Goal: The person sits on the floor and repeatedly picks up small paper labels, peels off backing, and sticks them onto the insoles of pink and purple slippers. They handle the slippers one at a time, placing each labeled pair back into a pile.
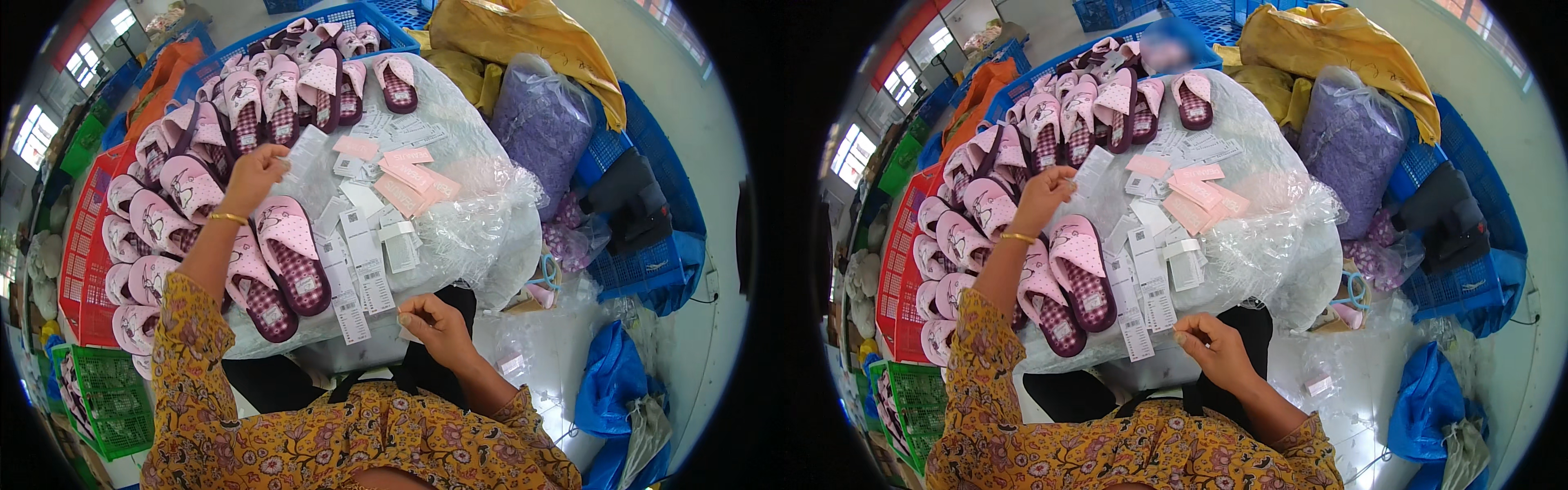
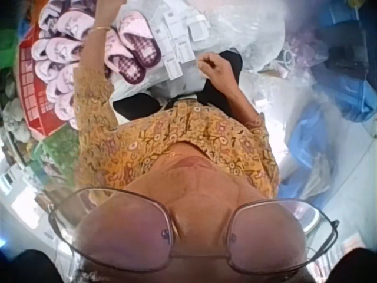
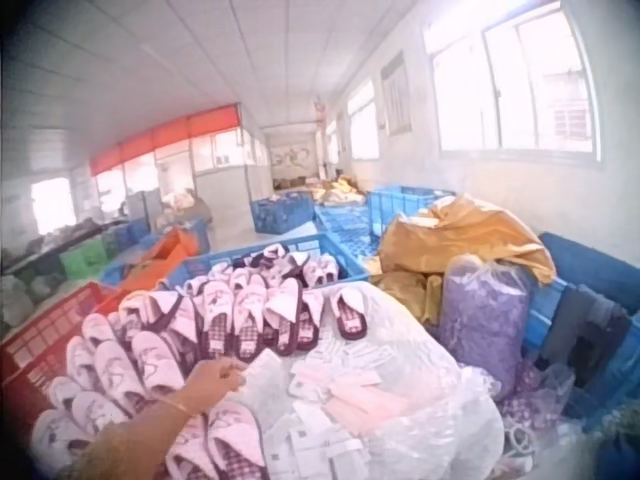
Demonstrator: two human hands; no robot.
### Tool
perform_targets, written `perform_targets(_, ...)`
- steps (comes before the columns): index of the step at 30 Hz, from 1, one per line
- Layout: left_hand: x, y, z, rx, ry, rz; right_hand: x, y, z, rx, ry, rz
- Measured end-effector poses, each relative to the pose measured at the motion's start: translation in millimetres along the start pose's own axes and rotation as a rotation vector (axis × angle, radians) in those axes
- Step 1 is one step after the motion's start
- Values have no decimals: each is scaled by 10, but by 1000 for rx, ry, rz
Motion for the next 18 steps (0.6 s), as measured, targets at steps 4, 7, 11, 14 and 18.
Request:
perform_targets(4,464,601,375,-12,286,-116,-244,-89,35,119,-25,-14)
perform_targets(7,656,1084,640,-37,487,-196,-387,-229,134,162,-83,-15)
perform_targets(11,867,1486,927,-63,676,-238,-434,-337,247,196,-289,66)
perform_targets(14,906,1660,1001,-70,762,-243,-385,-355,279,174,-384,38)
perform_targets(18,926,1748,1022,-69,726,-229,-424,-323,237,222,-370,13)
Point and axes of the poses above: each hand's wrist, its own y-axis away from the middle knuckle, its own z-axis out of the palm, x = y × z, the point moved 10 cm from there along -y, towards the middle knuckle, and after that the axes turned 11 degrees about x, right-handed, at the moved point
